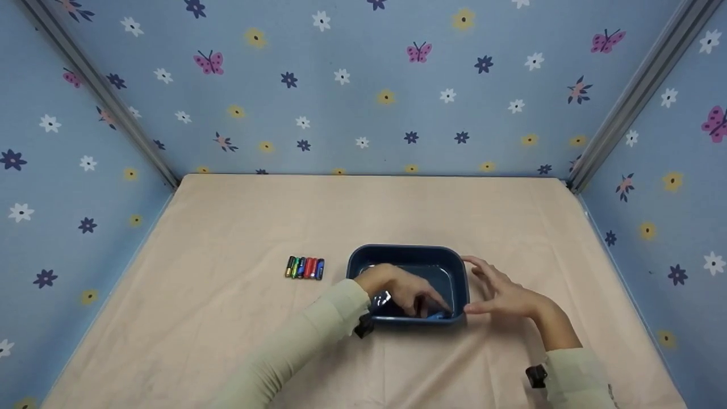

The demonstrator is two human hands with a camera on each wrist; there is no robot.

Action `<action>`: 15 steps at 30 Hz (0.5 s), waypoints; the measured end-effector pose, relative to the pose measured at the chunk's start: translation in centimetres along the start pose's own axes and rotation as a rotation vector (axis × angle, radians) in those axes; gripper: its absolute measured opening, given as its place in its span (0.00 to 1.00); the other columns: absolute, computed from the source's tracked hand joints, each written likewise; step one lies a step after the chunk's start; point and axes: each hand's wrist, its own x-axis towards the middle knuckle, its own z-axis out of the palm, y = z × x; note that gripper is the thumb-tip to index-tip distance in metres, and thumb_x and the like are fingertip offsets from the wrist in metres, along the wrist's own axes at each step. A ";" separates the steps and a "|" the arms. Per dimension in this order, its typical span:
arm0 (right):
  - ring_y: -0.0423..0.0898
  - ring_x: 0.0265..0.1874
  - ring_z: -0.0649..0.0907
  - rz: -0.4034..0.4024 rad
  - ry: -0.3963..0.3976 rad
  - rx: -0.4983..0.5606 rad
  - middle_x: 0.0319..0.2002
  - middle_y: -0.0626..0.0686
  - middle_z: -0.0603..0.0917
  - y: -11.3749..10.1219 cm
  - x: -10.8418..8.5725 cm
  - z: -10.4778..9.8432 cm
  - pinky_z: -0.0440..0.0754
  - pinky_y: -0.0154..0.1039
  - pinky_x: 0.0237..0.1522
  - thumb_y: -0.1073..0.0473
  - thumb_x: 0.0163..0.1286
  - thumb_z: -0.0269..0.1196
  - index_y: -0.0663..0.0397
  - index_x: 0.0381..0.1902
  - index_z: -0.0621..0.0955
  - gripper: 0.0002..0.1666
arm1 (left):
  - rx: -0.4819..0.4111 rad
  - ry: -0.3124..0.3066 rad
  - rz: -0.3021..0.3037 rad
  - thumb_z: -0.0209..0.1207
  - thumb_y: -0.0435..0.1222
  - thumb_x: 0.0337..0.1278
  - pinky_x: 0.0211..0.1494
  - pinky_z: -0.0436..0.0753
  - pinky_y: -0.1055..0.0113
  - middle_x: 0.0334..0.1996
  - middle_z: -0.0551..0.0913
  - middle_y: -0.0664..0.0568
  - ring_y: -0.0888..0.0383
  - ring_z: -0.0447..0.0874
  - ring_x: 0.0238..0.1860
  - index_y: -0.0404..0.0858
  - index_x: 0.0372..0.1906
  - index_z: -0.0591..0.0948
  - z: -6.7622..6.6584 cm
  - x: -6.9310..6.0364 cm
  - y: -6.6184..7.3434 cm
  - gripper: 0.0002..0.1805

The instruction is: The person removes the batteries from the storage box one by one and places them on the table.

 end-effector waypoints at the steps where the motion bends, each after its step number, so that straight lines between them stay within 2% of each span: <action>1: 0.17 0.76 0.61 0.003 -0.001 0.003 0.88 0.74 0.57 0.0 0.0 0.0 0.46 0.93 0.71 0.62 0.76 0.74 0.42 0.93 0.53 0.59 | 0.017 -0.001 -0.009 0.56 0.23 0.81 0.55 0.75 0.80 0.70 0.87 0.46 0.67 0.82 0.58 0.56 0.93 0.58 0.0 0.0 0.1 0.46; 7: 0.17 0.76 0.61 -0.002 -0.007 0.010 0.88 0.75 0.57 0.0 0.0 0.0 0.46 0.93 0.71 0.63 0.76 0.73 0.44 0.93 0.52 0.59 | 0.109 0.004 -0.021 0.56 0.28 0.83 0.56 0.74 0.78 0.60 0.84 0.53 0.65 0.78 0.55 0.58 0.93 0.59 0.0 0.3 0.4 0.44; 12: 0.14 0.75 0.62 -0.041 -0.004 0.000 0.88 0.74 0.55 0.0 0.1 0.0 0.50 0.92 0.72 0.65 0.76 0.73 0.48 0.93 0.52 0.59 | 0.129 0.039 -0.002 0.57 0.28 0.82 0.62 0.72 0.78 0.70 0.78 0.55 0.62 0.74 0.62 0.56 0.90 0.67 0.1 0.4 0.3 0.40; 15: 0.14 0.75 0.62 -0.054 0.000 -0.002 0.88 0.72 0.55 -0.1 0.1 0.0 0.50 0.92 0.71 0.66 0.75 0.73 0.49 0.93 0.53 0.59 | 0.133 0.068 0.011 0.57 0.26 0.80 0.59 0.73 0.77 0.69 0.78 0.54 0.61 0.74 0.60 0.53 0.87 0.72 0.3 0.5 0.1 0.37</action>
